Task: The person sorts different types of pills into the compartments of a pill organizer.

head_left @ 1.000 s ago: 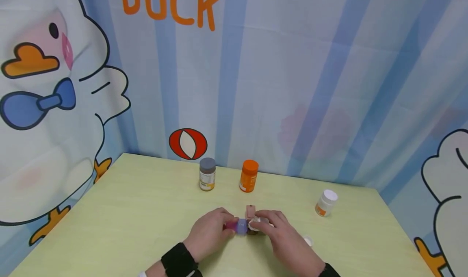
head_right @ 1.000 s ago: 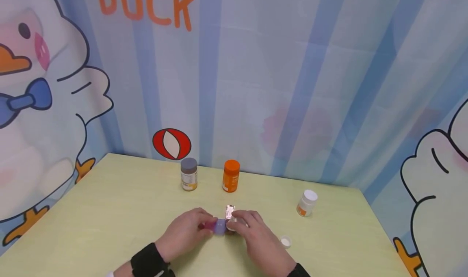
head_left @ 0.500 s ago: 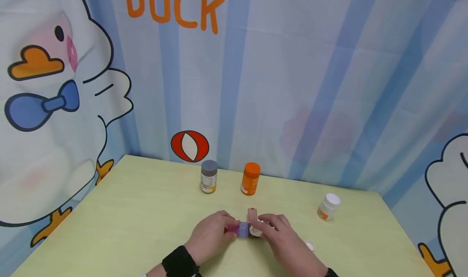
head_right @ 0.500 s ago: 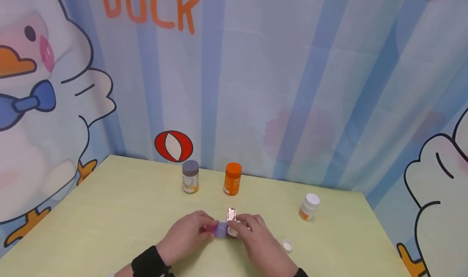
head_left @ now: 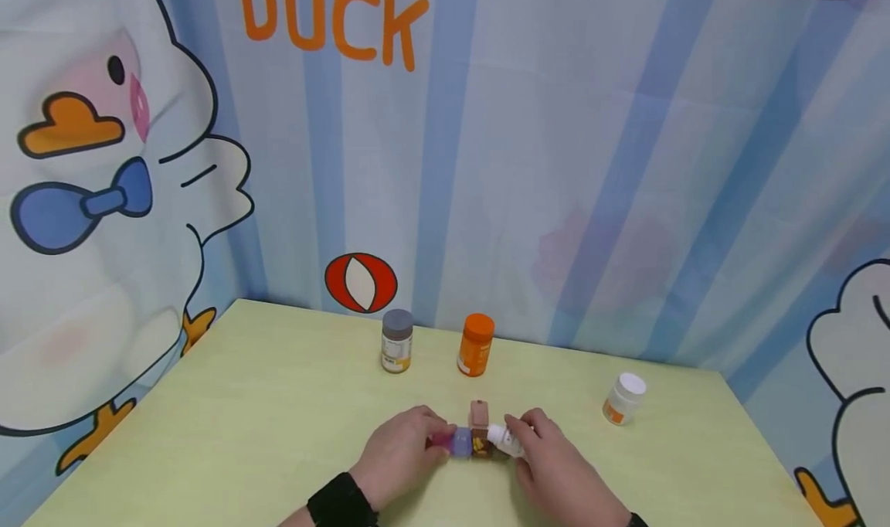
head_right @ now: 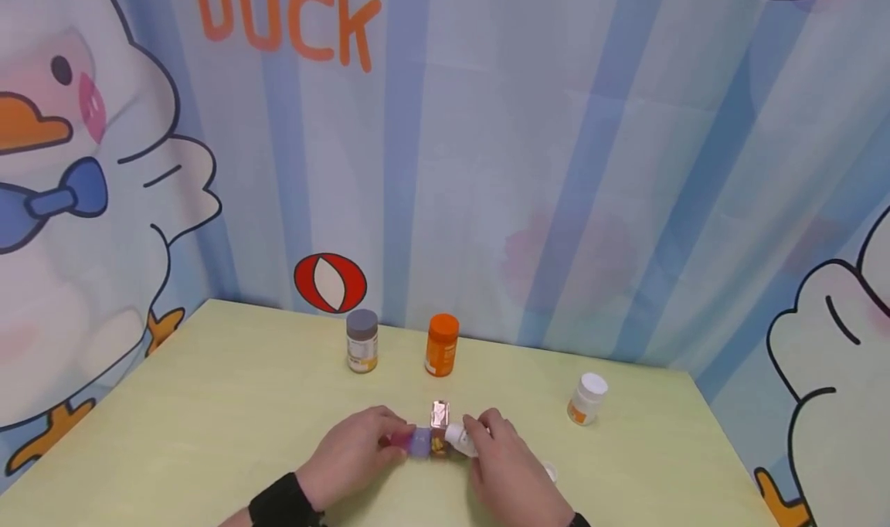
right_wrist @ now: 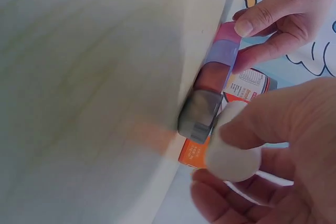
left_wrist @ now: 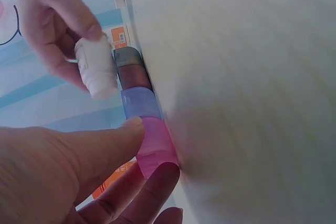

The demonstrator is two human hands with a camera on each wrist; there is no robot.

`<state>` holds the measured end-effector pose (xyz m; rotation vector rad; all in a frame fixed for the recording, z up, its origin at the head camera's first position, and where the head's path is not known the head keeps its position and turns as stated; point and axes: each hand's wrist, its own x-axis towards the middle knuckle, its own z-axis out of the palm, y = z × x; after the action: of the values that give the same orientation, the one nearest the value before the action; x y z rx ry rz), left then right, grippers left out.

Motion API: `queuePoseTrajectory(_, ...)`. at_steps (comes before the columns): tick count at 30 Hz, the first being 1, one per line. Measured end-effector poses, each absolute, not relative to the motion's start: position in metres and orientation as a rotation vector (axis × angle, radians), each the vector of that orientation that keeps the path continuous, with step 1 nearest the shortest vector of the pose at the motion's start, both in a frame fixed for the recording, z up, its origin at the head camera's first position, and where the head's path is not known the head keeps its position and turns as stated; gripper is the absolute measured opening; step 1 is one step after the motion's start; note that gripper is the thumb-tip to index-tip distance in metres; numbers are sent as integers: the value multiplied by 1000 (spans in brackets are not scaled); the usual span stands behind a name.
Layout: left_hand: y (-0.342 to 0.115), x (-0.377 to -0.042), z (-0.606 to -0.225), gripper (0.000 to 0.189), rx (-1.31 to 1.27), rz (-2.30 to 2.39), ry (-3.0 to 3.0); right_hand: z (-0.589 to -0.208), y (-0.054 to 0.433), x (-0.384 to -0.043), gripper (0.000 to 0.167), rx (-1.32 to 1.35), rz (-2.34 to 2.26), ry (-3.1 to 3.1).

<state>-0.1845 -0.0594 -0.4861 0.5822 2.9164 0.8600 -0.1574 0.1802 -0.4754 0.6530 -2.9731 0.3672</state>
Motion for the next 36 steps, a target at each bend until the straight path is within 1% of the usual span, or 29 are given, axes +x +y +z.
queuePoseTrajectory(3, -60, -184, -487, 30, 597, 869, 2914, -475, 183, -158, 47, 601, 408, -3050)
queuePoseTrajectory(7, -60, -184, -487, 31, 610, 877, 2916, -473, 185, -157, 31, 603, 549, -3027)
queuePoseTrajectory(9, -60, -185, -487, 31, 612, 875, 2917, -469, 185, -154, 27, 662, 632, -3020)
queuePoseTrajectory(14, -60, -187, -486, 31, 610, 882, 2918, -463, 178, -148, 25, 851, 836, -3106)
queuePoseTrajectory(18, -60, -187, -486, 31, 607, 893, 2916, -469, 170, -144, 23, 875, 1144, -3203)
queuePoseTrajectory(22, -61, -184, -488, 29, 611, 913, 2917, -475, 166, -138, 21, 948, 1306, -3223)
queuePoseTrajectory(25, -63, -182, -490, 31, 578, 929, 2911, -474, 164, -136, 24, 927, 1352, -3251)
queuePoseTrajectory(27, -62, -182, -489, 35, 566, 916, 2928, -469, 167, -136, 30, 855, 1341, -3280)
queuePoseTrajectory(29, -62, -181, -487, 39, 563, 880, 2968, -463, 176, -138, 39, 836, 1238, -3274)
queuePoseTrajectory(31, -61, -179, -482, 43, 580, 836, 3018, -456, 191, -141, 46, 804, 1108, -3252)
queuePoseTrajectory(33, -60, -177, -476, 48, 593, 818, 3035, -451, 209, -144, 50, 784, 928, -3206)
queuePoseTrajectory(36, -59, -171, -465, 63, 609, 902, 2882, -450, 237, -148, 48, 632, 755, -3167)
